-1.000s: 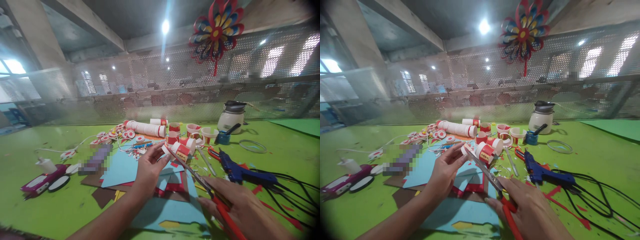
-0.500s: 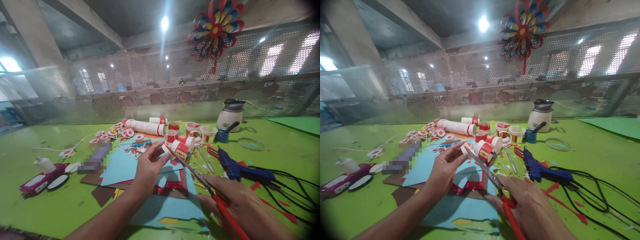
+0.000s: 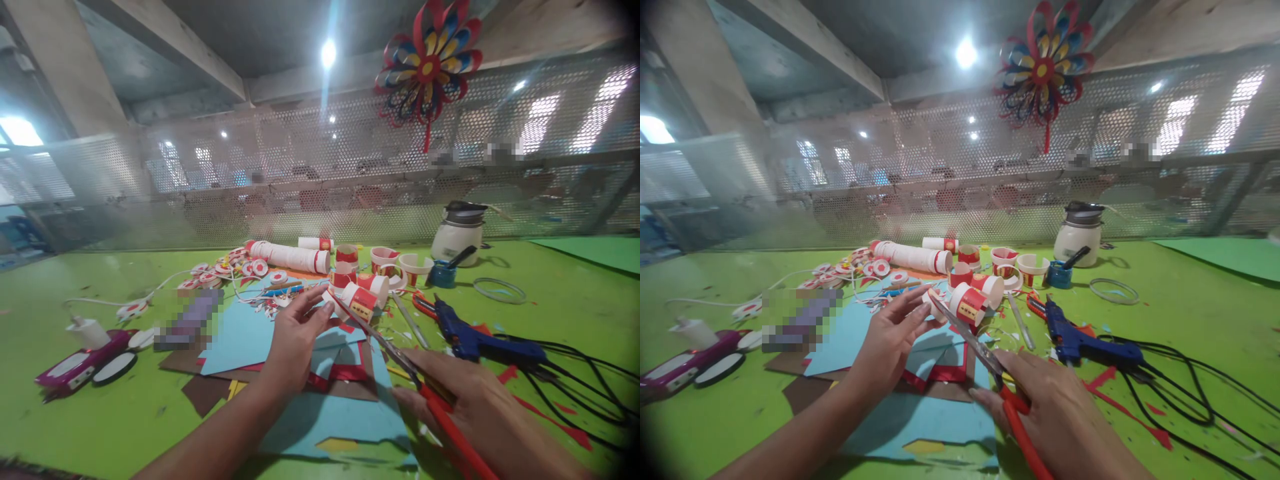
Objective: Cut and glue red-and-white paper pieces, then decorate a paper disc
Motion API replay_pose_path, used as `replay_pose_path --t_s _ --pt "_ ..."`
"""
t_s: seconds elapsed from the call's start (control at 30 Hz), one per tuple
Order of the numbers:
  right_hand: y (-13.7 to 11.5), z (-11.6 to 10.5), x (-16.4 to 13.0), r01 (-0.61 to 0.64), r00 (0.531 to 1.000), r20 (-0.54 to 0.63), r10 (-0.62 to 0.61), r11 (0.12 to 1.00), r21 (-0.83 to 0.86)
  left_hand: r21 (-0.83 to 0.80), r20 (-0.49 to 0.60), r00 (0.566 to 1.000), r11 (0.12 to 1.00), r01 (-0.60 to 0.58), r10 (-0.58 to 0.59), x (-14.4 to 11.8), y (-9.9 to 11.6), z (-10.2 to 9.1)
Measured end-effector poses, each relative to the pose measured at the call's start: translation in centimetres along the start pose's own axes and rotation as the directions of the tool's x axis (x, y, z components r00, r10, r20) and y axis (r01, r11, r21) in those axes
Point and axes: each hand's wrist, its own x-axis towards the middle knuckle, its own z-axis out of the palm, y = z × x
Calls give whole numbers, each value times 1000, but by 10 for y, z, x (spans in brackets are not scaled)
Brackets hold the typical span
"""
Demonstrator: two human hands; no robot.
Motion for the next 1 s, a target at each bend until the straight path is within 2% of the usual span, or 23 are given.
replay_pose_path --t_s 0.1,0.4,0.6,0.8,1.0 --pt "-1 -2 0 19 992 126 -22 1000 21 4 1 1000 1000 -15 15 0 -1 0" --pt "-6 -4 -4 80 995 53 -83 996 43 -34 1 1000 999 -27 27 -1 0 2" --pt "-6 -1 -4 77 993 87 -83 994 80 -63 -8 1000 998 -30 30 -2 -2 3" --pt "-4 1 -4 75 992 93 -81 995 67 -54 -43 999 999 -1 -2 -2 -1 5" --pt "-3 0 -2 63 991 116 -66 998 29 -34 -31 999 999 -25 24 -1 -2 3"
